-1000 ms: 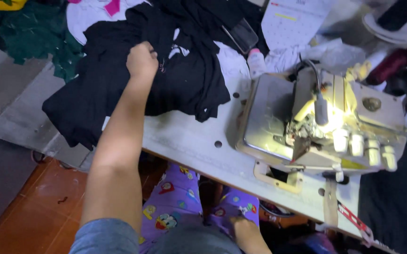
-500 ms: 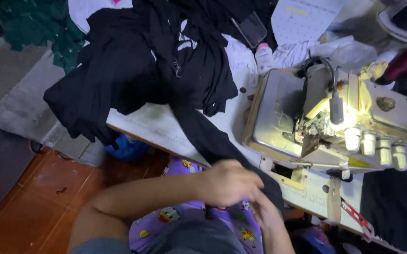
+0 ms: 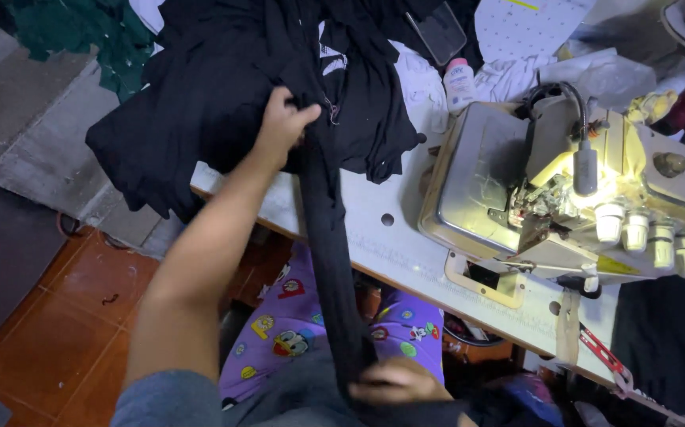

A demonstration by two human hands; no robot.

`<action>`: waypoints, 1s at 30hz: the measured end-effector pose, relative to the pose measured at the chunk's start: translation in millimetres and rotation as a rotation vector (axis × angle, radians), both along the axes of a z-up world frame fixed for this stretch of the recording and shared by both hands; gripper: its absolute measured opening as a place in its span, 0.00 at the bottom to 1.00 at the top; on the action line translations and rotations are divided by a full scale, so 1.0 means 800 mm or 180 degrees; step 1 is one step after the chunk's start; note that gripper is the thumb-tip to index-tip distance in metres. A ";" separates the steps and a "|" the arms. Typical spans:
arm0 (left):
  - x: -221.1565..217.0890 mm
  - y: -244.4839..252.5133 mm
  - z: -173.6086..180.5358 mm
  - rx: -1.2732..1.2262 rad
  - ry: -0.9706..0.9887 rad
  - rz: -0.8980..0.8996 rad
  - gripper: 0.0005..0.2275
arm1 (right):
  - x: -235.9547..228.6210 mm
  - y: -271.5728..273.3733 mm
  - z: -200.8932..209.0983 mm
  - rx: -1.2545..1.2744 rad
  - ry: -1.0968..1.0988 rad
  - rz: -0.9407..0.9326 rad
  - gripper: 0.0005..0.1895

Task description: The person is organizing, inspecting, and folding black fabric components on a sewing table next to an overlock machine.

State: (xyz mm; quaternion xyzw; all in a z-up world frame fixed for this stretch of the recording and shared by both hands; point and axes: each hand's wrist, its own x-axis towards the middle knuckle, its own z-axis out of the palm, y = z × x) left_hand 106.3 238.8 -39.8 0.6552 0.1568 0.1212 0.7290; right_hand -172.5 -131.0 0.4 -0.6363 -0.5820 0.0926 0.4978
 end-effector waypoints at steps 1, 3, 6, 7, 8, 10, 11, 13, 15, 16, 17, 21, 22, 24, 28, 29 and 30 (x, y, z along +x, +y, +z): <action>0.027 0.009 -0.010 0.0082 0.0151 0.0048 0.17 | -0.004 -0.003 -0.028 -0.0441 -0.0072 -0.0489 0.13; 0.056 0.023 0.002 0.0161 0.0292 0.0092 0.19 | -0.004 -0.014 -0.071 -0.0887 -0.0151 -0.0978 0.16; 0.068 0.038 0.078 -0.0234 -0.0611 -0.0236 0.14 | 0.010 -0.020 -0.075 -0.1541 -0.0407 -0.0884 0.20; 0.066 0.044 0.102 -0.0754 -0.1748 -0.0599 0.13 | 0.007 -0.009 -0.050 -0.1229 -0.0473 -0.1033 0.20; 0.064 0.050 0.125 -0.1291 -0.2884 -0.0942 0.13 | 0.004 0.001 -0.026 -0.0916 -0.0539 -0.1181 0.22; 0.051 0.031 0.136 -0.1266 -0.2722 -0.0934 0.13 | 0.004 0.004 -0.017 -0.0988 -0.0474 -0.1280 0.20; 0.048 0.023 0.148 -0.1212 -0.2634 -0.0932 0.13 | 0.010 0.005 -0.012 -0.1031 -0.0482 -0.1372 0.20; 0.039 -0.008 0.175 -0.1120 -0.2513 -0.0939 0.13 | 0.017 -0.004 -0.014 -0.1045 -0.0541 -0.1350 0.20; 0.008 -0.050 0.197 -0.1026 -0.2356 -0.0958 0.14 | 0.028 -0.007 -0.008 -0.1054 -0.0564 -0.1341 0.21; -0.018 -0.076 0.205 -0.1076 -0.2653 -0.1558 0.16 | 0.036 -0.008 -0.003 -0.0810 -0.0403 -0.1582 0.21; -0.046 -0.106 0.209 -0.1156 -0.2929 -0.2170 0.19 | 0.038 -0.012 0.003 -0.0586 -0.0221 -0.1843 0.22; -0.121 -0.164 0.239 -0.1690 -0.2160 -0.2732 0.31 | 0.060 0.007 0.032 0.0080 -0.0164 -0.2730 0.16; -0.131 -0.176 0.244 -0.1597 -0.1961 -0.2687 0.29 | 0.064 0.012 0.037 0.0585 -0.0073 -0.2851 0.20; -0.154 -0.193 0.252 -0.1536 -0.1716 -0.2665 0.30 | 0.068 0.020 0.042 0.1072 0.0048 -0.3006 0.24; -0.174 -0.206 0.262 -0.0367 -0.1635 -0.2999 0.32 | 0.083 0.022 0.043 0.1550 0.0147 -0.3225 0.31; -0.176 -0.207 0.259 0.0291 -0.1763 -0.3073 0.29 | 0.084 0.017 0.041 0.1615 0.0673 -0.3166 0.35; -0.164 -0.212 0.239 0.0273 -0.1749 -0.3096 0.29 | 0.093 0.017 0.043 0.1607 0.0683 -0.3194 0.35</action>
